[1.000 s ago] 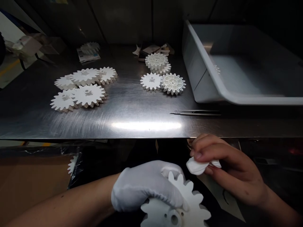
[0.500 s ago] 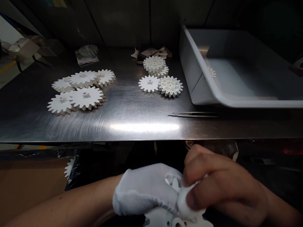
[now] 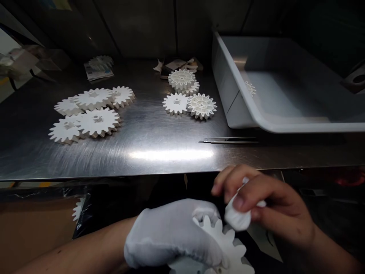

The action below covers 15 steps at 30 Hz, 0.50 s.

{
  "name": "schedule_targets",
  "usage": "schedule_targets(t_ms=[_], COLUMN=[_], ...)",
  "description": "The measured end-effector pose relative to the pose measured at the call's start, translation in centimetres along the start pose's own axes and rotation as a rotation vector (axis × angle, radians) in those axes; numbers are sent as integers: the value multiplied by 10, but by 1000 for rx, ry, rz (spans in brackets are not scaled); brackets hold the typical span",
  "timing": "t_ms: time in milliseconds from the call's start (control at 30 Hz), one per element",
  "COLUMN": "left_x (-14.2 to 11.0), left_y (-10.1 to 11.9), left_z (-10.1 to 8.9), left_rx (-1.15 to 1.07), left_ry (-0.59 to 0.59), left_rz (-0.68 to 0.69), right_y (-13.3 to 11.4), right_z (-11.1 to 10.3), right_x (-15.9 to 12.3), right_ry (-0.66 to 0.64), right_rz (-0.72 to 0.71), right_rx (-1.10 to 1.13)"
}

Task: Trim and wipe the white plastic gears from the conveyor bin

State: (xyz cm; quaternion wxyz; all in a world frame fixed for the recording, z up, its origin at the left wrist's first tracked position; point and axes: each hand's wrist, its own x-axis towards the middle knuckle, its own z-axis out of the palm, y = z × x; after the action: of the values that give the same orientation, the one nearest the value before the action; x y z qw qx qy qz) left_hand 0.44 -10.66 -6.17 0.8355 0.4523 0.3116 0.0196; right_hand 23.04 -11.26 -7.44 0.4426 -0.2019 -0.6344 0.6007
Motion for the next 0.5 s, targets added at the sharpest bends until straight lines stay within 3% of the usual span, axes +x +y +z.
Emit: schedule_targets(t_ms=[167,267,367,500], left_x=[-15,-22,-28,-34], left_y=[7,7,11,20], left_z=[7,10,9,2], left_rx=[-270,-328,-329,-241], left_ry=[17,150,307,224], left_rz=[-5,-21,24,-45], right_y=[-4,0,9,13], right_z=[12,14,14,15], right_x=[-4,-9,-14,-19], right_ry=[-49,-22,105,188], right_rz=[35,4,41,115], right_rx=[4,-61,-78,-209])
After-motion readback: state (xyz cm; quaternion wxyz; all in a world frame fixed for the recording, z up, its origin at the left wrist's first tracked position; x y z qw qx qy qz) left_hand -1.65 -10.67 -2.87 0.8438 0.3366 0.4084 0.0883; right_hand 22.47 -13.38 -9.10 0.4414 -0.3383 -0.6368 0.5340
